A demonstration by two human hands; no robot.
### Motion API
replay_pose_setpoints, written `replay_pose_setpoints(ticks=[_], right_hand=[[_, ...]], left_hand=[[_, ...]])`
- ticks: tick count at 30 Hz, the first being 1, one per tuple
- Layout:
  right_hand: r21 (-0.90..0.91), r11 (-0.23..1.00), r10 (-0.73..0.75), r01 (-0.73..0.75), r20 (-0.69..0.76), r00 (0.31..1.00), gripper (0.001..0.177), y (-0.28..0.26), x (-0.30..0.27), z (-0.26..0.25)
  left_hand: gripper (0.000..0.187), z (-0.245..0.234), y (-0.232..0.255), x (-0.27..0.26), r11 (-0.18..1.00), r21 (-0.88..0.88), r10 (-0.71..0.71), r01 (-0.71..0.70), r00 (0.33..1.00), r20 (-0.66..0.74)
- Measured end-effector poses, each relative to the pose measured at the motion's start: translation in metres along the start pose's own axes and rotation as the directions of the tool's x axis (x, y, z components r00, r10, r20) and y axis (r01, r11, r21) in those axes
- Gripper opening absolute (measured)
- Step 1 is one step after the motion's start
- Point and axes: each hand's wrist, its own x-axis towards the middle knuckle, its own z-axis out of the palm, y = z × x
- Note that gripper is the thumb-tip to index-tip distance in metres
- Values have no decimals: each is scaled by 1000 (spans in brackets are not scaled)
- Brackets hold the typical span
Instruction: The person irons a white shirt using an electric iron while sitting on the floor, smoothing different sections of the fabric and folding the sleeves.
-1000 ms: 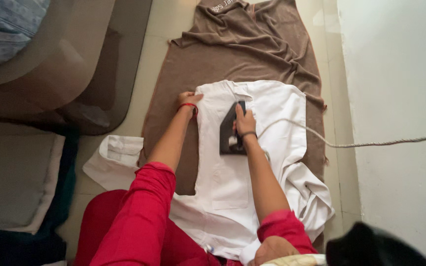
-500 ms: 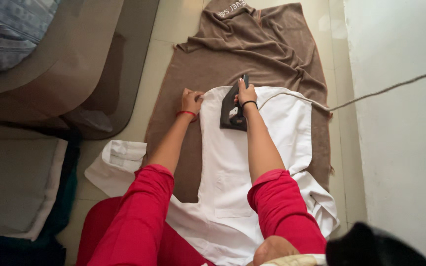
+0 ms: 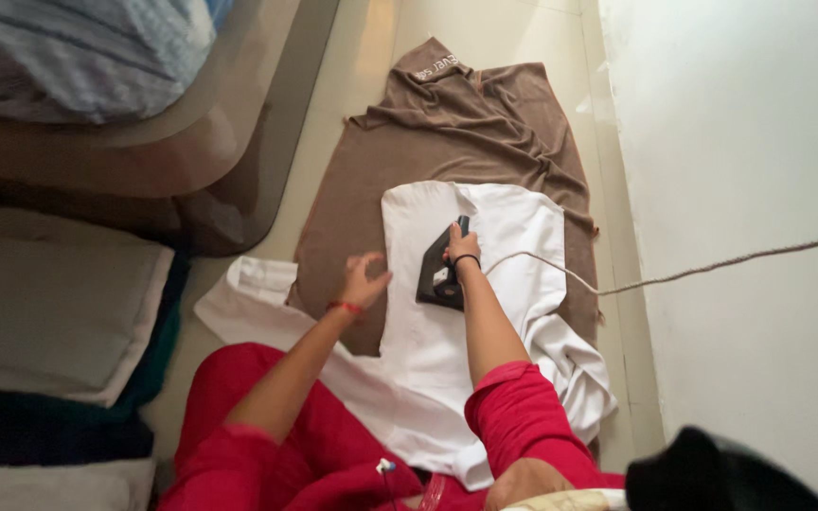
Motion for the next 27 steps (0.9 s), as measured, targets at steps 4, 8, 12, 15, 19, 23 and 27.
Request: replay_pose_setpoints(ticks=[4, 8, 12, 15, 19, 23, 27], right_hand=[[-8, 1000, 13, -15, -151, 988, 55, 9, -51, -13], [-7, 998, 57, -61, -238, 970, 52, -5, -82, -18], [34, 999, 22, -15, -250, 968, 51, -24, -68, -11], [44, 999, 5, 7, -260, 966, 52, -35, -37, 0], [68, 997, -22, 42, -271, 962, 51, -56, 13, 18], [64, 998, -5, 21, -242, 970, 52, -77, 60, 33], [10, 999, -27, 31, -248, 968, 52, -88, 98, 47]], left_hand=[[50, -25, 7, -50, 995, 45, -89, 85, 992, 89], [42, -25, 23, -50, 975, 132, 181, -178, 984, -7], [36, -5, 55, -31, 969, 168, 154, -184, 973, 173], [41, -1, 72, -29, 923, 318, 104, -219, 933, 343], [55, -13, 74, -31, 836, 449, 3, -316, 820, 572], [53, -25, 80, -30, 786, 529, -111, -321, 768, 631], [54, -28, 88, -28, 786, 541, -158, -299, 749, 643]])
